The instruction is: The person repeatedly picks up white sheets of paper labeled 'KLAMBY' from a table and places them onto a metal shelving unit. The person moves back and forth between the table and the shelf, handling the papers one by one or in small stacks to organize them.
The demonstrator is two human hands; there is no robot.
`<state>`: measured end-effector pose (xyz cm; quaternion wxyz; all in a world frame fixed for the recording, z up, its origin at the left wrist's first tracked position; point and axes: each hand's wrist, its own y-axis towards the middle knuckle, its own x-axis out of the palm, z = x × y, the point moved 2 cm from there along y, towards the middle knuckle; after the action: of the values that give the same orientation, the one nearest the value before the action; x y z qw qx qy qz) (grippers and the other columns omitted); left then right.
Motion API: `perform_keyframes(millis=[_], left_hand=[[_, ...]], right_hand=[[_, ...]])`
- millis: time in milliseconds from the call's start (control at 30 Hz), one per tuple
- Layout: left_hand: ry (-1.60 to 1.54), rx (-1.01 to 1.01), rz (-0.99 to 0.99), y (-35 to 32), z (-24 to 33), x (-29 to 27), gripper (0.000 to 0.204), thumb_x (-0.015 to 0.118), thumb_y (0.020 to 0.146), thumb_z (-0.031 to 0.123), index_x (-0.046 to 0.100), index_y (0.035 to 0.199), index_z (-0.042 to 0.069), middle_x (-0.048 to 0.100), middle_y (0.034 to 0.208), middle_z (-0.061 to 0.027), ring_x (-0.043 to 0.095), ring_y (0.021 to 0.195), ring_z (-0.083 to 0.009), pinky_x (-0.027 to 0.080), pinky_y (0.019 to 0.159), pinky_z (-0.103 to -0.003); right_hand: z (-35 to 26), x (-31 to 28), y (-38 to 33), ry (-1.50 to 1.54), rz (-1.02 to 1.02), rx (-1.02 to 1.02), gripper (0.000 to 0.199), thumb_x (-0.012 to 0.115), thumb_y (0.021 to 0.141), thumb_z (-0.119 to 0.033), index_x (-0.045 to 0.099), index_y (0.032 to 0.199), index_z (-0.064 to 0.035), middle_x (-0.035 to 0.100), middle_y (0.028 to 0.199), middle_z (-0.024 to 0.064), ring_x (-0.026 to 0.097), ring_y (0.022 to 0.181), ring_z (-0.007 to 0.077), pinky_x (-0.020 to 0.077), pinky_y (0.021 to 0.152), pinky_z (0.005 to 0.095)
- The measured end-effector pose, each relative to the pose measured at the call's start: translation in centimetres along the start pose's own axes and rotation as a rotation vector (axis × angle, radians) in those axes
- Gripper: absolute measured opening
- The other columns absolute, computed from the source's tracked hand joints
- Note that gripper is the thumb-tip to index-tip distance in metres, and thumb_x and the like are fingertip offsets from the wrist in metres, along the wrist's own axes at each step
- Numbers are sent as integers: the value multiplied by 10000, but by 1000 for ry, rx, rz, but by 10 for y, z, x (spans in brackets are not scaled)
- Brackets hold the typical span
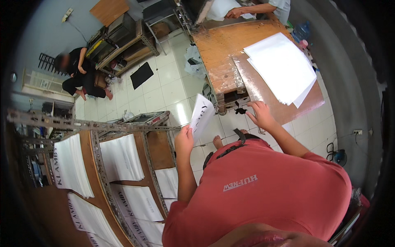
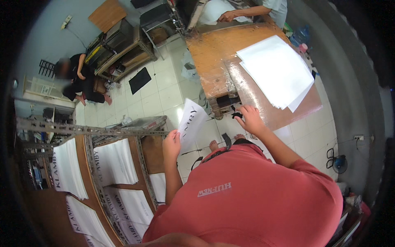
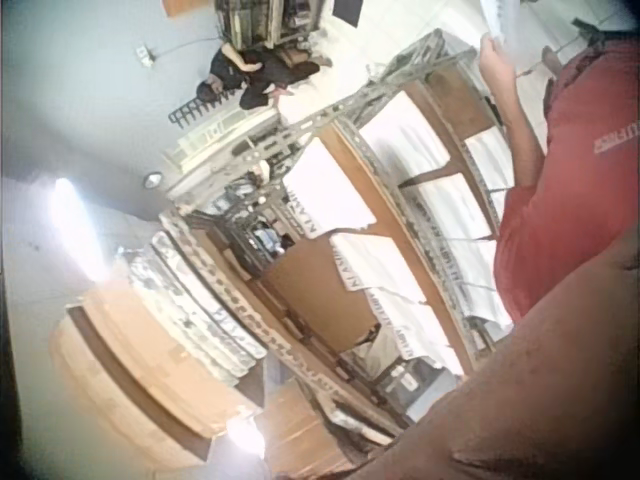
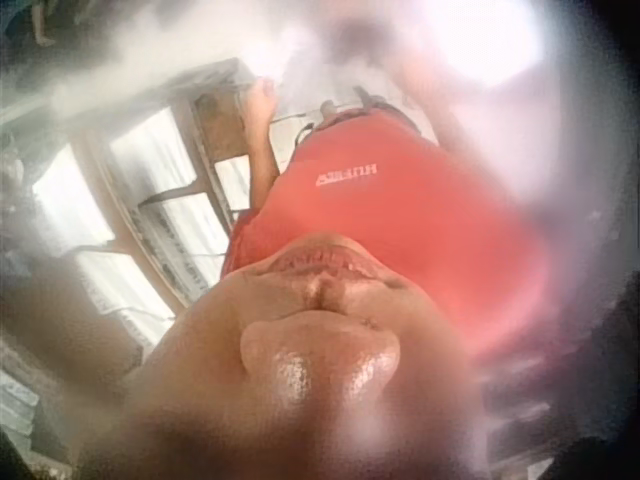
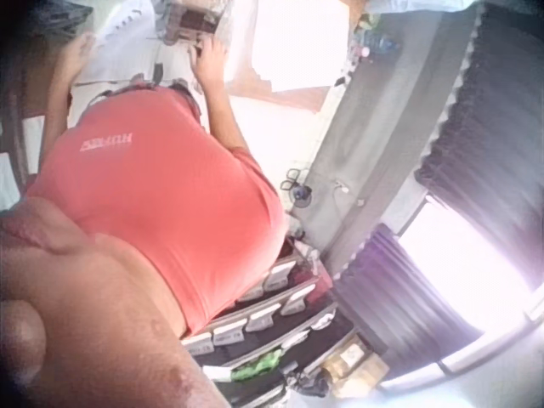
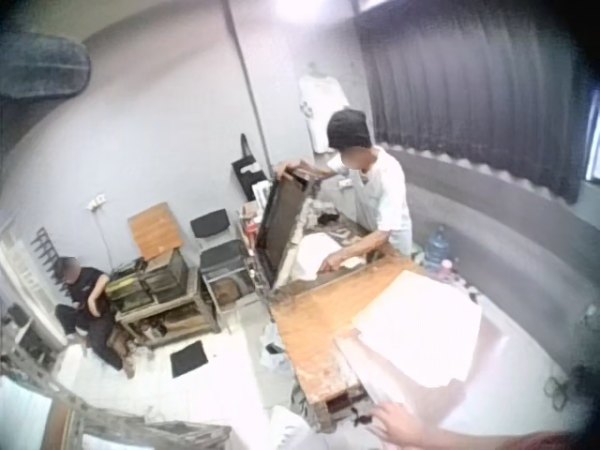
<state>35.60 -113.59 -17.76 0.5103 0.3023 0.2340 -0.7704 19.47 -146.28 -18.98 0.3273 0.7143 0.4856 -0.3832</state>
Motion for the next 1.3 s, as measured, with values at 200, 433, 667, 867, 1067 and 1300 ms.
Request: perform_keyframes(millis=[200,433,667,867,1067,1300], left_hand=[[-64,-148,130,-17,0,15,227,597,916,147,668,1079,5,712,911,-159,694,839,-239,529,747,-342],[-26,-325,264,-35,29,18,227,616,894,142,675,1038,-23,703,852,-93,652,766,-133,514,711,-283],[-132,-399,414,-51,54,31,227,587,930,102,630,1082,-61,705,942,-129,663,866,-149,514,787,-280],[-524,-438,683,-111,18,61,233,554,962,71,580,1138,-79,677,1041,-117,638,923,-140,504,813,-251],[-651,-566,930,-178,27,67,249,564,963,104,603,1145,-60,681,1032,-99,629,906,-124,495,817,-249],[-719,-714,1129,-237,27,98,279,583,951,154,650,1152,-28,684,997,-55,611,883,-110,478,800,-248]], right_hand=[[38,-22,53,207,5,-100,254,632,906,-276,617,1039,-60,644,976,144,610,927,343,479,816,440],[99,-53,179,7,71,114,464,523,951,-433,641,1027,9,635,1048,202,603,989,369,495,846,442],[195,29,150,-427,-316,2,731,479,921,-597,607,1193,69,527,1293,207,507,1167,353,390,994,492],[180,18,156,-398,-310,-116,299,551,902,-290,661,1015,-36,655,989,125,584,1005,312,504,794,472],[259,66,281,-616,-122,-54,153,572,850,-139,691,926,-80,699,913,133,688,852,274,553,753,414],[269,62,335,-569,-183,-137,326,577,848,-352,715,963,-80,707,921,154,675,890,349,532,775,482]])
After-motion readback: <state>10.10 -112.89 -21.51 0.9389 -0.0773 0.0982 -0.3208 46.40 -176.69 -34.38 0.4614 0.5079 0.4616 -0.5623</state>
